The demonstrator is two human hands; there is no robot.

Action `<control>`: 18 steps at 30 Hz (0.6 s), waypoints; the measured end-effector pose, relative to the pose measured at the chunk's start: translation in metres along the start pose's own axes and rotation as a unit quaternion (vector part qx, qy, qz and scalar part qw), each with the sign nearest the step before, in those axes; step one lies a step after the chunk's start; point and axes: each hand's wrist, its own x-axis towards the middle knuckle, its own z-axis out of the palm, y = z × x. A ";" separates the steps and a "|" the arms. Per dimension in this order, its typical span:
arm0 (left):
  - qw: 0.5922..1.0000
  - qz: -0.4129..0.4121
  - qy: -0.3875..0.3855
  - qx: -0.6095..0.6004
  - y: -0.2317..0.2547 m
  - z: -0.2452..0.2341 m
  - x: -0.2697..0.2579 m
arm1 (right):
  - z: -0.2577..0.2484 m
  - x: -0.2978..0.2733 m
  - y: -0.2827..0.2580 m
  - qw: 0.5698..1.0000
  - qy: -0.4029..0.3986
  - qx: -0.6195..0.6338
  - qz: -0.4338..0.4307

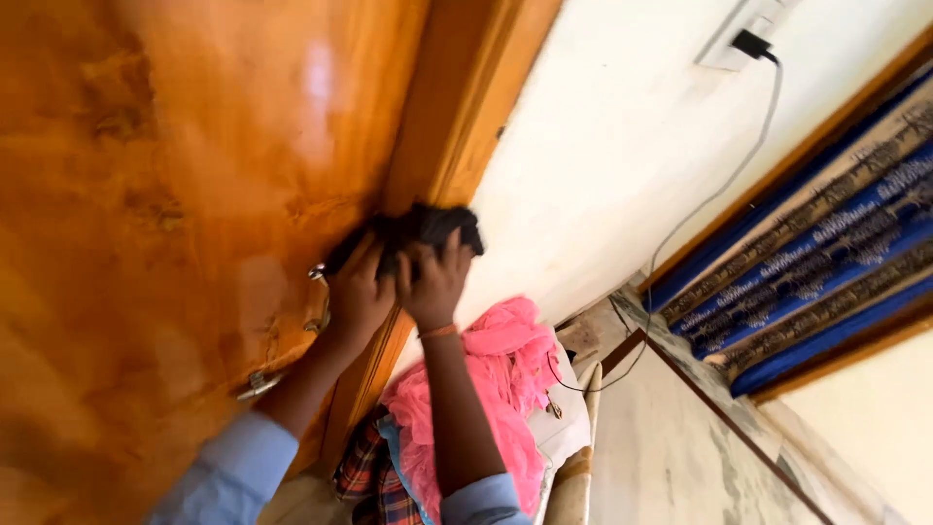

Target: Cleaning a wooden door and its frame with a black cloth.

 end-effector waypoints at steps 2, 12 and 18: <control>0.998 -0.020 -0.036 0.039 -0.008 -0.001 -0.033 | 0.007 -0.035 -0.007 1.000 0.006 0.018 0.009; 0.953 -0.094 -0.272 -0.099 0.062 -0.043 -0.173 | -0.139 -0.185 -0.079 0.941 -0.012 0.213 0.264; 0.855 -0.110 -0.398 -0.312 0.158 -0.066 -0.230 | -0.295 -0.256 -0.113 0.912 -0.007 0.081 0.401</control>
